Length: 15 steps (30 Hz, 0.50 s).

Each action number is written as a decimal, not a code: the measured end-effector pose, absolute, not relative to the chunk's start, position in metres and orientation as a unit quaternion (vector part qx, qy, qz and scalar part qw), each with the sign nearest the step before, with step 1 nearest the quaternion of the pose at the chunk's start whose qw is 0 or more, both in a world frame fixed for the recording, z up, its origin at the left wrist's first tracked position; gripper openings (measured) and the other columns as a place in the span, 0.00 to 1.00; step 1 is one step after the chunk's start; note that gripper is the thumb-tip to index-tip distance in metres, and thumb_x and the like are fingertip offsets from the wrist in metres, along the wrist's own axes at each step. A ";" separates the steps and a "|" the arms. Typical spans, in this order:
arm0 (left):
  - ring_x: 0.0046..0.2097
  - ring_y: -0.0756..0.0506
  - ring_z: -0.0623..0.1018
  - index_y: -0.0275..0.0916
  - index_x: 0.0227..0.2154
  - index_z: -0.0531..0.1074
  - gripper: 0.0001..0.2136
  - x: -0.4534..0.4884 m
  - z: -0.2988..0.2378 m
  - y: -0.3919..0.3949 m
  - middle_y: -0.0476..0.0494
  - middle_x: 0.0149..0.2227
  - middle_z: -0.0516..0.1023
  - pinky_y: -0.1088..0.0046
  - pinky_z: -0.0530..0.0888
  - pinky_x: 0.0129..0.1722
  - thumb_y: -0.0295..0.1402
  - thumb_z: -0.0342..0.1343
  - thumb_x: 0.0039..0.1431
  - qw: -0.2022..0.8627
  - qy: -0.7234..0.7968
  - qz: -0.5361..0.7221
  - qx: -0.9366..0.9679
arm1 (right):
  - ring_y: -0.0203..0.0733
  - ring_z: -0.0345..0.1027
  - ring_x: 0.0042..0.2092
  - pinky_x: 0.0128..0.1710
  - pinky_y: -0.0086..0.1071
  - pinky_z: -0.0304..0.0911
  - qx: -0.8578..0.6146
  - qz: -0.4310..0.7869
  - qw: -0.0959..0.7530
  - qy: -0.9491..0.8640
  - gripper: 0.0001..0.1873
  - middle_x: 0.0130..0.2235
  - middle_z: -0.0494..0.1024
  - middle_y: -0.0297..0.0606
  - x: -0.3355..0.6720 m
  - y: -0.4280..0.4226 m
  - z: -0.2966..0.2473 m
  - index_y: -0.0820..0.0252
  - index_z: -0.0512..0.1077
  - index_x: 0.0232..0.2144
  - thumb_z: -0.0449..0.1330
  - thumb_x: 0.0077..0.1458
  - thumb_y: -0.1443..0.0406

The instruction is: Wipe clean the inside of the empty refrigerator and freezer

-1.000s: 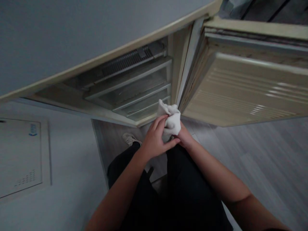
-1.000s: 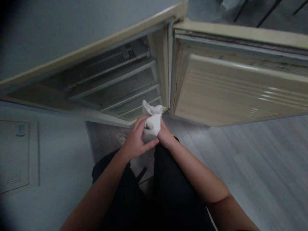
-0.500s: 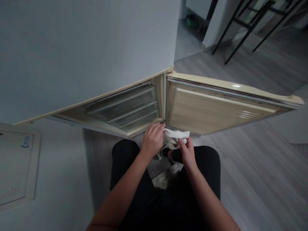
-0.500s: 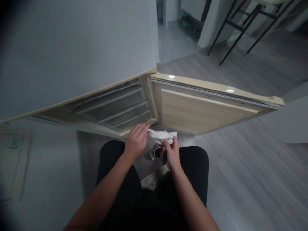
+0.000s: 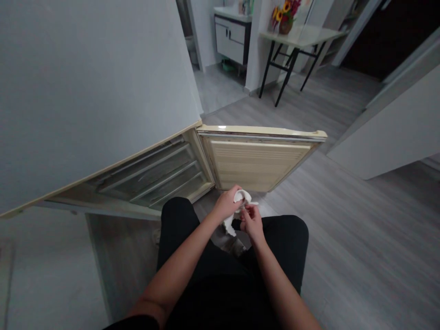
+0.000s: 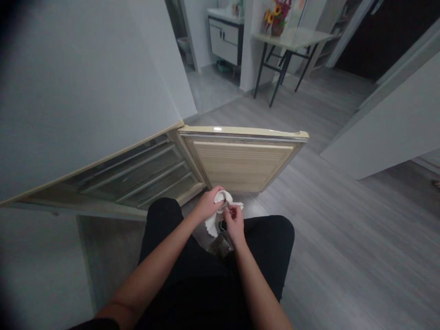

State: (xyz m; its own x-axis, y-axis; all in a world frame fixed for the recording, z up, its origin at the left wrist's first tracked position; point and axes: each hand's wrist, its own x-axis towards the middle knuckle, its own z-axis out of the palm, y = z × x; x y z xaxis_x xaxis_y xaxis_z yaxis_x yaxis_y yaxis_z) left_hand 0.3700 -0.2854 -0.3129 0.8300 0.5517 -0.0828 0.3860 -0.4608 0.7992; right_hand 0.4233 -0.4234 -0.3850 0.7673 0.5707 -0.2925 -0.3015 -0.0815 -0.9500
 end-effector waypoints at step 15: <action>0.42 0.39 0.81 0.48 0.36 0.79 0.11 0.317 -0.282 -0.319 0.43 0.37 0.83 0.67 0.71 0.41 0.46 0.55 0.63 0.353 0.268 0.006 0.897 | 0.43 0.73 0.42 0.42 0.34 0.71 -0.622 0.365 0.684 -0.111 0.13 0.36 0.77 0.37 0.378 -0.415 -0.396 0.56 0.70 0.34 0.60 0.49 0.54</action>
